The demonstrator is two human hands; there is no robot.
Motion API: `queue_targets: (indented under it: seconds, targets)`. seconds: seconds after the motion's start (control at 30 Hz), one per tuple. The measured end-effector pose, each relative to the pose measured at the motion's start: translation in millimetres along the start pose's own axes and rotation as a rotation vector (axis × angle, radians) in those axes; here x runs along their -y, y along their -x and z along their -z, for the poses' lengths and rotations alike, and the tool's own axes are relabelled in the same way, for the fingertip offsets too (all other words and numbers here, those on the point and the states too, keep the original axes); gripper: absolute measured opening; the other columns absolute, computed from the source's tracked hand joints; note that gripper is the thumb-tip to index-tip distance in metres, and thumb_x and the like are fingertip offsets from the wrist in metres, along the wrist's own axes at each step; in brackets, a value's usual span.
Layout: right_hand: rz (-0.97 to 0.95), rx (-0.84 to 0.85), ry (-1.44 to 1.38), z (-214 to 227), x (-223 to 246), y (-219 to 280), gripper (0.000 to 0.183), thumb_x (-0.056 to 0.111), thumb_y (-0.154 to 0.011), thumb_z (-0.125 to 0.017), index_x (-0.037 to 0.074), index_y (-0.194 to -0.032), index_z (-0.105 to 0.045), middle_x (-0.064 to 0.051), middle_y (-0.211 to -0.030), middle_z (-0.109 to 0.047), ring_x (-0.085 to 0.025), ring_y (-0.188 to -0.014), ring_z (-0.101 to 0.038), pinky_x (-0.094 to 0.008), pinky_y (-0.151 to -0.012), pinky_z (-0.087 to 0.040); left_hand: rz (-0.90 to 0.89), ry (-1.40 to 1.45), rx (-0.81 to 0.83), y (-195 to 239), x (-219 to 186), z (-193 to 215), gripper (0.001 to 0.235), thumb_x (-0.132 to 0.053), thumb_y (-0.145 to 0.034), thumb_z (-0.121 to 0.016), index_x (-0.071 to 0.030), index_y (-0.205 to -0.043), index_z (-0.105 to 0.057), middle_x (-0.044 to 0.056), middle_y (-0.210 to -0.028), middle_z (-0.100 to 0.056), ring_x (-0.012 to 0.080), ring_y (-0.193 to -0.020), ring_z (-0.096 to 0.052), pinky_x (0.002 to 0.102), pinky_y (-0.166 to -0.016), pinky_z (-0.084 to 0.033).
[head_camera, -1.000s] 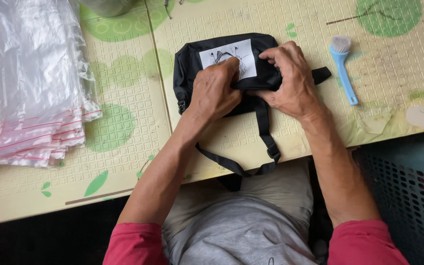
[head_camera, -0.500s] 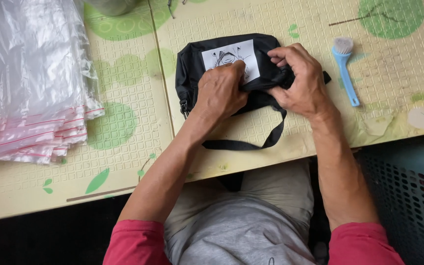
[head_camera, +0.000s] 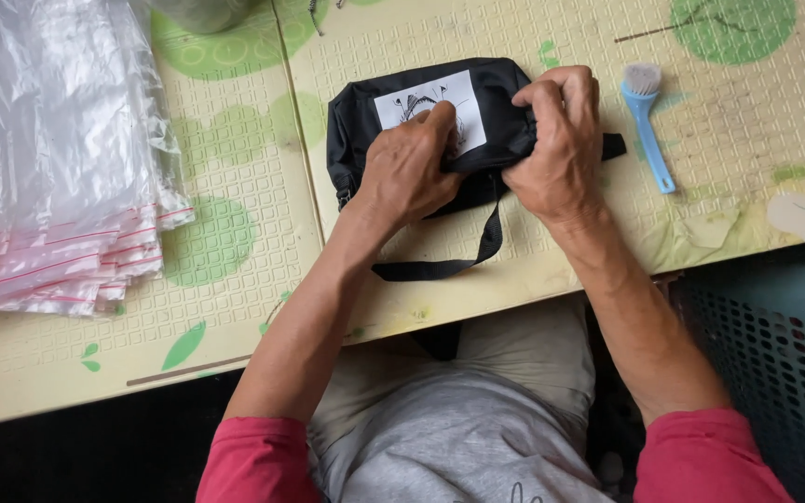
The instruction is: The person uses a blue brush to rub a white sticker onto a black bag, then smooths it down by hand. They attach a metal chain and a small charm to the bag's zipper pull and finally place the bag into a clear plastic bag.
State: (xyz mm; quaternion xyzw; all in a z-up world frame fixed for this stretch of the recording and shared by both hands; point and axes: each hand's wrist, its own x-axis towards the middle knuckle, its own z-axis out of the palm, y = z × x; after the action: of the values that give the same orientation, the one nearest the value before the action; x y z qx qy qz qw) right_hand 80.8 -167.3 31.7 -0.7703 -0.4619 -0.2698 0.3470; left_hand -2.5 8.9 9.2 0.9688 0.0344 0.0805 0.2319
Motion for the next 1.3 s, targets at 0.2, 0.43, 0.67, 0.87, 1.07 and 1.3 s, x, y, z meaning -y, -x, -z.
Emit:
queue_targets:
  seconds: [0.2, 0.43, 0.67, 0.87, 1.07, 1.3]
  targets:
    - [-0.004, 0.234, -0.275, 11.1, -28.1, 8.7, 0.048, -0.002, -0.072, -0.066, -0.007, -0.12, -0.067, -0.02, -0.113, -0.064, -0.034, -0.107, -0.061, -0.042, -0.094, -0.051, 0.009, -0.197, -0.122, -2.8, -8.2, -18.7, 0.037, -0.017, -0.075, -0.067, -0.009, -0.107, -0.05, 0.011, -0.089, -0.066, 0.0445, -0.066, -0.065, 0.053, -0.057, -0.054]
    - [-0.093, 0.35, -0.164, 5.2, -25.3, 12.0, 0.055, 0.004, -0.075, -0.085, 0.0, -0.127, -0.065, -0.017, -0.118, -0.055, -0.033, -0.111, -0.056, -0.042, -0.093, -0.053, -0.073, -0.105, -0.075, 3.4, -4.3, -1.3, 0.032, -0.018, -0.079, -0.063, -0.01, -0.103, -0.043, 0.008, -0.083, -0.057, 0.0404, -0.065, -0.058, 0.05, -0.057, -0.049]
    - [0.0, 0.079, 0.07, 2.9, -7.0, 6.1, 0.044, -0.022, -0.066, -0.058, -0.009, -0.109, -0.06, -0.021, -0.109, -0.05, -0.037, -0.098, -0.057, -0.044, -0.081, -0.052, -0.131, 0.355, 0.083, 13.9, -7.7, 56.2, 0.031, -0.021, -0.077, -0.074, -0.013, -0.091, -0.049, 0.002, -0.081, -0.059, 0.0216, -0.067, -0.05, 0.037, -0.062, -0.04]
    - [-0.136, 0.436, 0.11, 55.4, 20.2, -0.1, 0.068, 0.007, -0.076, -0.085, -0.01, -0.137, -0.061, -0.024, -0.13, -0.054, -0.039, -0.12, -0.056, -0.048, -0.107, -0.048, 0.056, 0.737, 0.264, 15.9, 0.8, 79.1, 0.025, -0.035, -0.097, -0.068, -0.011, -0.092, -0.06, -0.001, -0.083, -0.061, 0.0116, -0.08, -0.063, 0.025, -0.069, -0.056]
    - [-0.045, 0.234, -0.13, 43.5, 97.8, -3.2, 0.025, 0.002, -0.094, -0.078, -0.009, -0.113, -0.066, -0.022, -0.113, -0.059, -0.035, -0.103, -0.062, -0.044, -0.091, -0.056, 0.04, 0.926, -0.028, 11.9, 17.5, 81.4, 0.058, -0.06, -0.097, -0.04, -0.008, -0.102, -0.066, 0.009, -0.099, -0.074, 0.0191, -0.089, -0.073, 0.03, -0.076, -0.061]
    - [-0.129, 0.517, 0.02, -25.1, 130.6, 16.3, 0.016, 0.012, -0.093, -0.074, 0.007, -0.085, -0.062, -0.01, -0.075, -0.064, -0.03, -0.068, -0.063, -0.042, -0.063, -0.051, 0.391, 1.238, -0.057, 12.1, 22.7, 87.8, 0.072, -0.066, -0.08, -0.048, -0.002, -0.105, -0.067, 0.016, -0.099, -0.077, 0.0248, -0.089, -0.081, 0.032, -0.086, -0.067]
